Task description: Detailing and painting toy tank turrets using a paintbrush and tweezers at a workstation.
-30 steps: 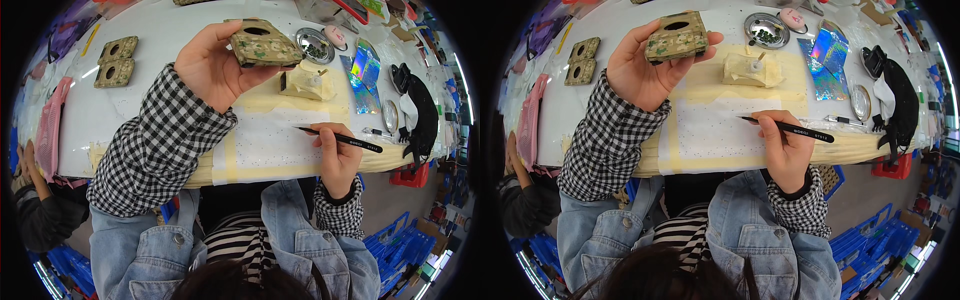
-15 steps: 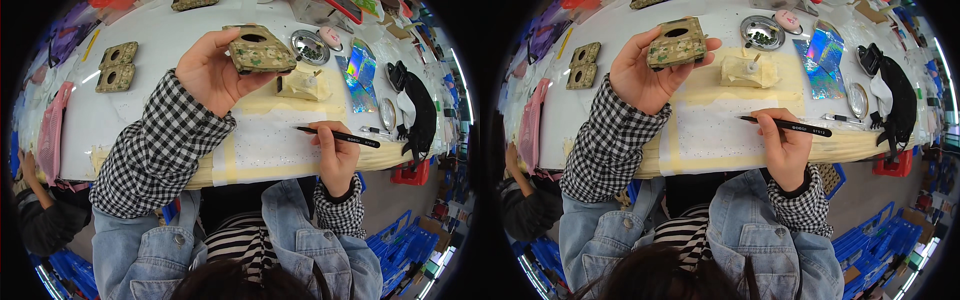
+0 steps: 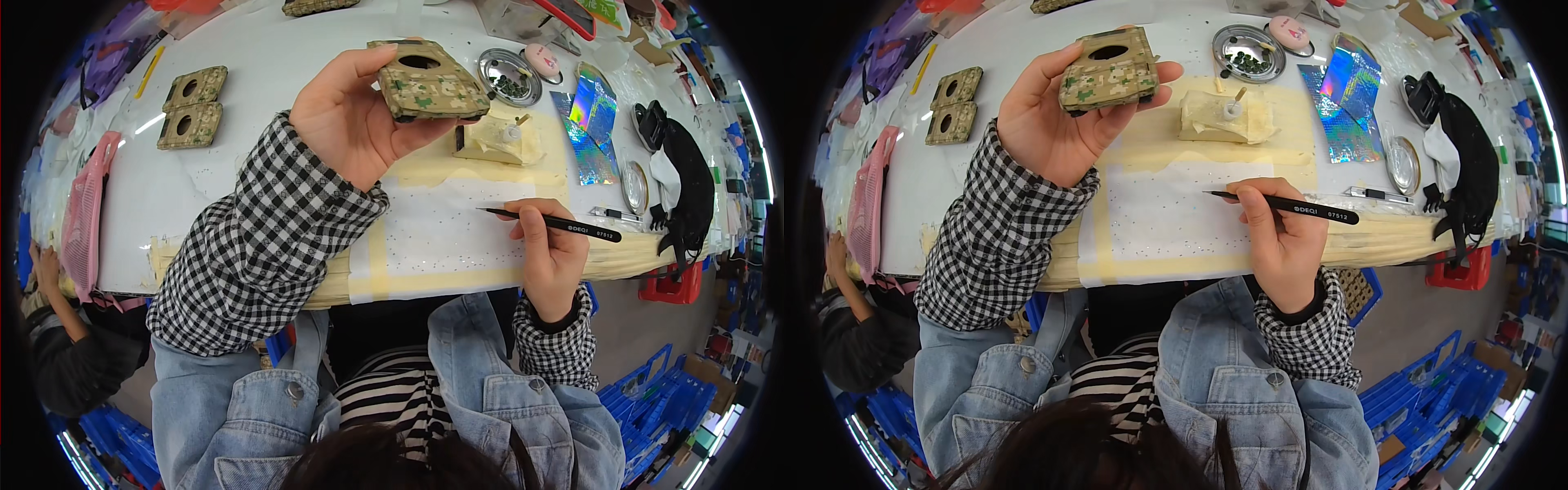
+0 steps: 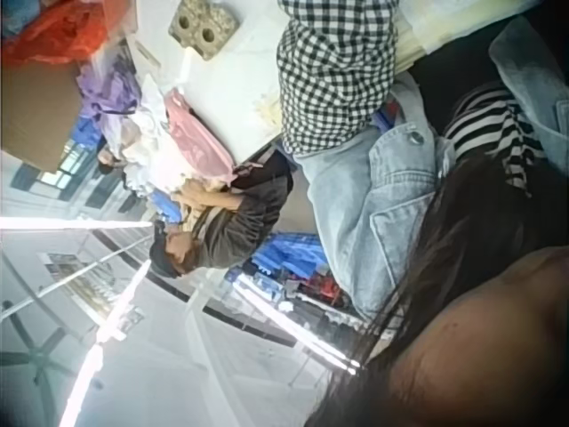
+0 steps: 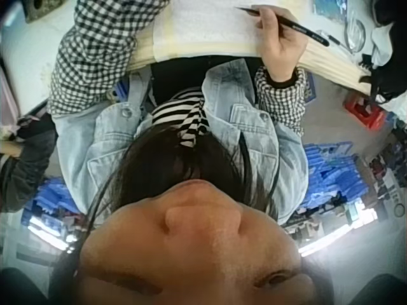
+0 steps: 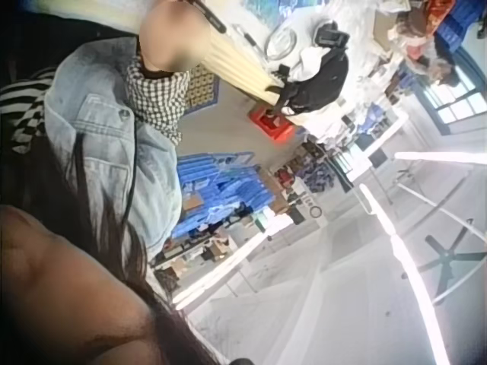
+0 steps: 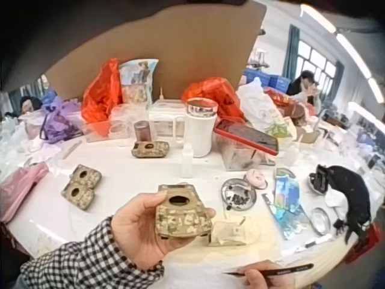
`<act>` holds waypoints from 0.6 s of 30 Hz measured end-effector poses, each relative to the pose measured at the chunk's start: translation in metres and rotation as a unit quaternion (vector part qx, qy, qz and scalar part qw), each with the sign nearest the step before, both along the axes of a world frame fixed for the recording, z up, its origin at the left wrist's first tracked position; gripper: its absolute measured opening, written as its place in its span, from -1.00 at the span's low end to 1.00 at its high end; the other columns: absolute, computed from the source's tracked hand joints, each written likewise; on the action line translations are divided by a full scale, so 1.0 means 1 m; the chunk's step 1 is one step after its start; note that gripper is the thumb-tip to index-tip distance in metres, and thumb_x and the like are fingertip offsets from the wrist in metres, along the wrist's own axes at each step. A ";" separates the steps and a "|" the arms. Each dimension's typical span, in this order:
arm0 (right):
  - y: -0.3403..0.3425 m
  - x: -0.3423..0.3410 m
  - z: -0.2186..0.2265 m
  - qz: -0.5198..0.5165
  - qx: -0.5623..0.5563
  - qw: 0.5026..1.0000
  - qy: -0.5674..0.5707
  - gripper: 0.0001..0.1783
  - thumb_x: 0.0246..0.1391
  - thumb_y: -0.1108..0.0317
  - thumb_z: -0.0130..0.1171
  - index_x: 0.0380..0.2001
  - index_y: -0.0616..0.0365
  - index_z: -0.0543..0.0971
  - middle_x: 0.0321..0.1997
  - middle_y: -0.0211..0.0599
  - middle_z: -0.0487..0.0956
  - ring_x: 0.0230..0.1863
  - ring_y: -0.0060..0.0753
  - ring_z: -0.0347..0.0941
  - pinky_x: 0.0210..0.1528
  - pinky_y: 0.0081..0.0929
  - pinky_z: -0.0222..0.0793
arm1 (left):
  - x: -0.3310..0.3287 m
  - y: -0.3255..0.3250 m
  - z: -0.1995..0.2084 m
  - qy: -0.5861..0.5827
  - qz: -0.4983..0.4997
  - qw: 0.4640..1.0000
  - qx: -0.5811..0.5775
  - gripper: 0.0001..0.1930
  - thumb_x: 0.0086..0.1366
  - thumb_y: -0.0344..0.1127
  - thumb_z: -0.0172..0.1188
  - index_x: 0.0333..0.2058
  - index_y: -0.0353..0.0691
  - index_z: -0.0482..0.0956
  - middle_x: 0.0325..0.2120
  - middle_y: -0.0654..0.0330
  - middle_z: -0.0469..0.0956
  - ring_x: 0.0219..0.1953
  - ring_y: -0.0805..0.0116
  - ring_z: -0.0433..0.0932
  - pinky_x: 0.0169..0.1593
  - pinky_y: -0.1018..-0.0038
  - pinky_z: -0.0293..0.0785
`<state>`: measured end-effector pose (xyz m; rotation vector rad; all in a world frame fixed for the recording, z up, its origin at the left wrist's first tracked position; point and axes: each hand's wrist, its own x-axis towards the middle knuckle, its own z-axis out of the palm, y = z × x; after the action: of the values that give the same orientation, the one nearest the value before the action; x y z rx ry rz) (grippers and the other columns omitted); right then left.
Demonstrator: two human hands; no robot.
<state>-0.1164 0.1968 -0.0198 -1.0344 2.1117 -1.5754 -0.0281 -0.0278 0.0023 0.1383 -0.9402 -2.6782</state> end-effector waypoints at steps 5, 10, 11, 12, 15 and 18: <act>0.000 0.000 0.000 -0.004 -0.008 1.000 0.002 -0.79 0.16 0.40 -0.02 -0.38 0.36 0.51 -0.47 -0.31 0.54 -0.50 -0.67 0.31 -0.42 -0.73 0.22 | 0.000 0.001 0.001 -0.003 -0.001 1.000 -0.005 -0.50 0.35 -0.18 -0.32 0.07 -0.55 0.15 0.01 -0.45 0.19 -0.01 -0.09 0.41 -0.06 0.44 0.56; 0.000 -0.001 -0.002 -0.013 -0.019 1.000 0.009 -0.81 0.12 0.41 0.04 -0.39 0.36 0.52 -0.49 -0.30 0.56 -0.52 -0.66 0.32 -0.46 -0.73 0.25 | 0.000 0.000 0.000 0.000 -0.009 1.000 -0.004 -0.50 0.35 -0.18 -0.32 0.07 -0.54 0.16 0.01 -0.44 0.20 -0.01 -0.08 0.41 -0.06 0.44 0.56; 0.000 -0.001 -0.002 -0.014 -0.020 1.000 0.007 -0.81 0.12 0.41 0.04 -0.39 0.36 0.52 -0.49 -0.31 0.56 -0.52 -0.66 0.32 -0.46 -0.73 0.25 | 0.000 0.000 0.000 0.000 -0.009 1.000 -0.004 -0.50 0.35 -0.18 -0.33 0.07 -0.54 0.16 0.01 -0.44 0.20 -0.01 -0.08 0.41 -0.06 0.44 0.56; 0.000 0.000 -0.001 -0.015 -0.021 1.000 0.006 -0.81 0.12 0.41 0.04 -0.39 0.36 0.52 -0.49 -0.31 0.56 -0.52 -0.66 0.32 -0.46 -0.73 0.25 | 0.000 0.000 0.000 -0.002 -0.006 1.000 -0.005 -0.50 0.35 -0.18 -0.32 0.07 -0.54 0.16 0.01 -0.44 0.20 -0.01 -0.08 0.41 -0.07 0.44 0.56; 0.000 -0.001 -0.002 -0.014 -0.017 1.000 0.008 -0.82 0.12 0.41 0.04 -0.38 0.36 0.52 -0.50 -0.31 0.56 -0.52 -0.66 0.32 -0.46 -0.73 0.25 | 0.000 0.001 0.001 -0.008 0.002 1.000 -0.007 -0.50 0.35 -0.18 -0.32 0.06 -0.54 0.17 0.01 -0.44 0.20 -0.01 -0.09 0.41 -0.07 0.44 0.56; 0.000 -0.001 -0.003 -0.015 -0.018 1.000 0.008 -0.82 0.12 0.42 0.04 -0.38 0.36 0.53 -0.50 -0.31 0.56 -0.52 -0.66 0.32 -0.46 -0.72 0.24 | 0.000 0.002 0.002 -0.010 0.007 1.000 -0.007 -0.51 0.35 -0.18 -0.32 0.05 -0.54 0.18 0.00 -0.44 0.21 -0.01 -0.09 0.41 -0.07 0.45 0.56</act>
<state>-0.1178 0.1967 -0.0224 -1.0357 2.1263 -1.6308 -0.0280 -0.0261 0.0041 0.1696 -0.9591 -2.6613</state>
